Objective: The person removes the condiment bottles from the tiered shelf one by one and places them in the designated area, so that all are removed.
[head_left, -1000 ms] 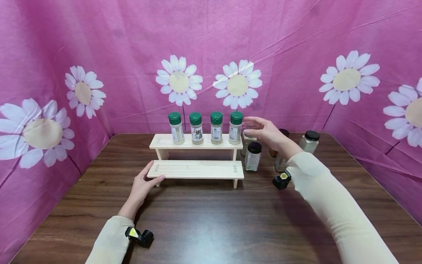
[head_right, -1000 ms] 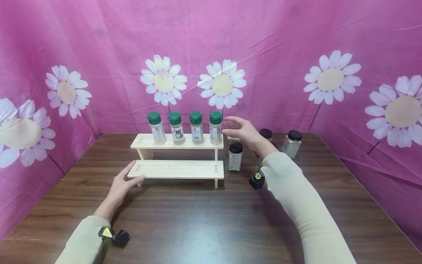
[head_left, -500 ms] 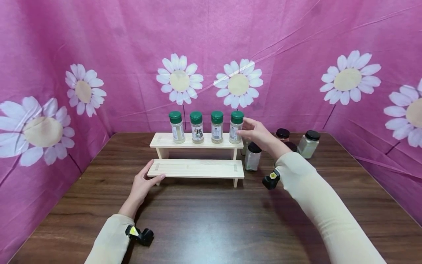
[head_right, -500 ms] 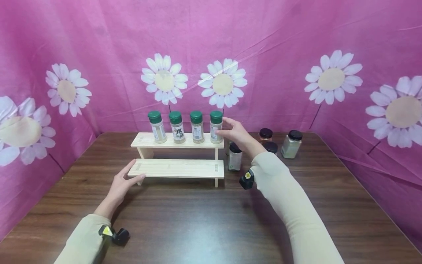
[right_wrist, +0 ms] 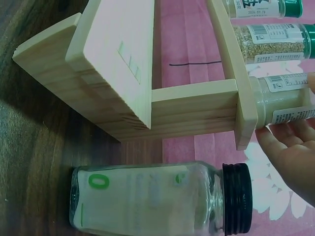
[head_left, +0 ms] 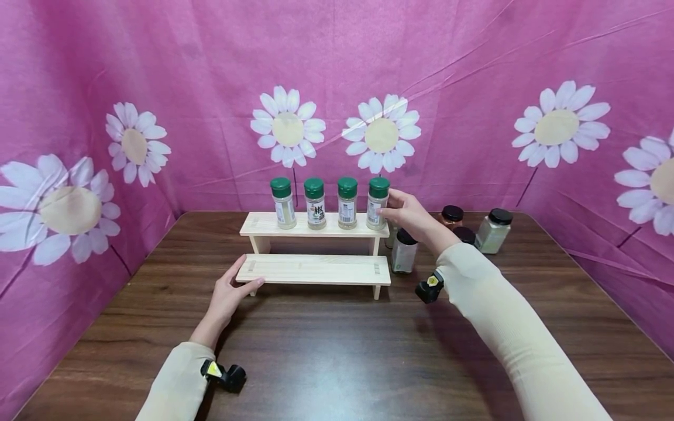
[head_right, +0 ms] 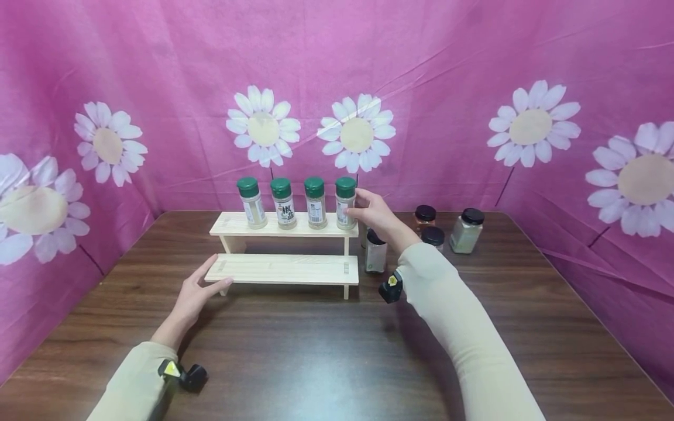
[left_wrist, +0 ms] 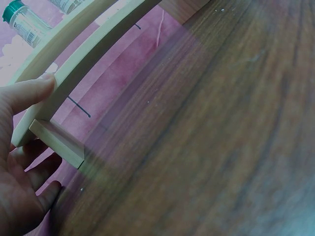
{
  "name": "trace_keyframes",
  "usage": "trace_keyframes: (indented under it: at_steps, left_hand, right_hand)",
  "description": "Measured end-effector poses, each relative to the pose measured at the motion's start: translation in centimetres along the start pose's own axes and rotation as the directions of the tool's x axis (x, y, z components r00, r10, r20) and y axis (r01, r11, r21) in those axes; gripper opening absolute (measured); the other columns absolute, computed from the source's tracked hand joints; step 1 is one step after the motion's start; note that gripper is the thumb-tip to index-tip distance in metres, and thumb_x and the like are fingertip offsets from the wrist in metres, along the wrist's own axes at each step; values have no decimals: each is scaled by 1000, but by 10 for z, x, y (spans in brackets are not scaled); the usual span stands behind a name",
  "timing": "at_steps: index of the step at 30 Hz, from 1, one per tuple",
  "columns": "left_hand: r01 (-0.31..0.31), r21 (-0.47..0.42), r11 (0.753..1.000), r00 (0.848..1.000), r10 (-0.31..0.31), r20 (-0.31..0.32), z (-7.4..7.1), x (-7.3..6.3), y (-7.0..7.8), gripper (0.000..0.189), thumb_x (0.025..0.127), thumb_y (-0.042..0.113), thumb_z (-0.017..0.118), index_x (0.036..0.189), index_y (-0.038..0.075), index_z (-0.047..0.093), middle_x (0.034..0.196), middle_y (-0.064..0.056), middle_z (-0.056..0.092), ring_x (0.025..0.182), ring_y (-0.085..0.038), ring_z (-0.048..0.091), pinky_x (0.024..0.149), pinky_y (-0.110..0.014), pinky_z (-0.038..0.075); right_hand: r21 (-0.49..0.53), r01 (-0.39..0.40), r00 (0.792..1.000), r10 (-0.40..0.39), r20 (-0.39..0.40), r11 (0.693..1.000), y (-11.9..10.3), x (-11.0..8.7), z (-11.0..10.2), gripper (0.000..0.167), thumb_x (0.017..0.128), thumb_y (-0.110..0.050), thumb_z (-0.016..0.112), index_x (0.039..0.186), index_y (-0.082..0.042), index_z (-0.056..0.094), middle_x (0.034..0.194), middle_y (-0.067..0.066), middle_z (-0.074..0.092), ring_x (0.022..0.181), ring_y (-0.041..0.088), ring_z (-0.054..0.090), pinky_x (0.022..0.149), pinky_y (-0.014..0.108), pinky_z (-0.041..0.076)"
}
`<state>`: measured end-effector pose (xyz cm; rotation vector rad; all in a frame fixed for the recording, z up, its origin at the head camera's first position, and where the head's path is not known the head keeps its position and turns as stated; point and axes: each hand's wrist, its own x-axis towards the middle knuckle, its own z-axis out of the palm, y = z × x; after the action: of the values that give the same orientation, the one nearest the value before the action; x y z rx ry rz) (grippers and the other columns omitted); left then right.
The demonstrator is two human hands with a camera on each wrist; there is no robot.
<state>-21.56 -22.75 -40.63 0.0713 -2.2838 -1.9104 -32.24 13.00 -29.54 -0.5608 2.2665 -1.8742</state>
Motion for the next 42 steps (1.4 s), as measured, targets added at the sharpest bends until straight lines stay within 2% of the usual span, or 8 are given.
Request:
trace_keyframes:
  at_steps: [3, 10, 17, 21, 28, 36, 39, 42]
  left_hand:
    - [-5, 11, 1000, 1000, 5, -6, 0, 1, -2, 74, 72, 8, 69, 134, 5, 29, 131, -15, 35, 113, -18, 35, 89, -21, 28]
    - [-2, 12, 1000, 1000, 2, -2, 0, 0, 0, 73, 72, 8, 69, 134, 5, 29, 131, -16, 34, 114, -20, 34, 95, -29, 24]
    - [2, 17, 1000, 1000, -1, -16, -1, 0, 0, 74, 71, 8, 70, 134, 6, 31, 131, -14, 35, 114, -19, 34, 91, -21, 27]
    - [-2, 14, 1000, 1000, 2, -7, -1, -1, 0, 74, 72, 8, 70, 134, 5, 30, 131, -16, 35, 114, -19, 34, 92, -24, 26]
    - [-14, 18, 1000, 1000, 14, -6, 0, 0, 0, 74, 72, 8, 70, 134, 5, 30, 131, -17, 34, 115, -21, 33, 94, -28, 25]
    - [-4, 21, 1000, 1000, 5, -2, -1, -1, 0, 74, 72, 8, 70, 134, 5, 29, 132, -16, 33, 116, -20, 32, 95, -29, 24]
    - [-2, 16, 1000, 1000, 1, 6, -1, -1, 1, 74, 73, 8, 69, 134, 5, 28, 132, -16, 32, 116, -20, 31, 95, -30, 23]
    - [-1, 6, 1000, 1000, 1, 9, -1, -2, 2, 74, 73, 8, 68, 135, 5, 28, 133, -16, 32, 116, -20, 32, 95, -28, 24]
  right_hand:
    - [-7, 5, 1000, -5, -15, 1000, 0, 0, 1, 51, 82, -1, 54, 129, -1, 35, 123, 20, 43, 111, 26, 39, 90, 40, 32]
    - [-6, 7, 999, -8, -48, 1000, 0, -4, 1, 51, 81, 0, 56, 128, 0, 36, 122, 20, 44, 111, 27, 39, 90, 42, 32]
    - [1, 15, 998, -15, -55, 1000, -4, -11, 1, 53, 79, -2, 59, 128, 0, 37, 122, 20, 45, 108, 28, 42, 86, 45, 35]
    - [5, 22, 998, -22, -65, 1000, -6, -16, -1, 53, 77, -4, 62, 125, 0, 40, 120, 19, 46, 105, 25, 45, 85, 44, 37]
    - [5, 48, 996, -48, -73, 999, -10, -29, -9, 52, 75, -6, 66, 122, 0, 44, 114, 15, 51, 101, 21, 48, 82, 37, 41]
    - [8, 19, 994, -18, -104, 1000, -15, -44, -24, 54, 74, -7, 67, 122, 0, 43, 105, 6, 56, 93, 16, 53, 79, 33, 43]
    - [20, 33, 991, -30, -127, 999, -17, -50, -31, 51, 74, -6, 67, 120, 1, 45, 99, 2, 59, 88, 14, 55, 76, 32, 45]
    - [38, 68, 988, -62, -141, 997, -17, -55, -39, 51, 74, -7, 68, 120, 1, 45, 100, 4, 59, 88, 15, 55, 75, 32, 45]
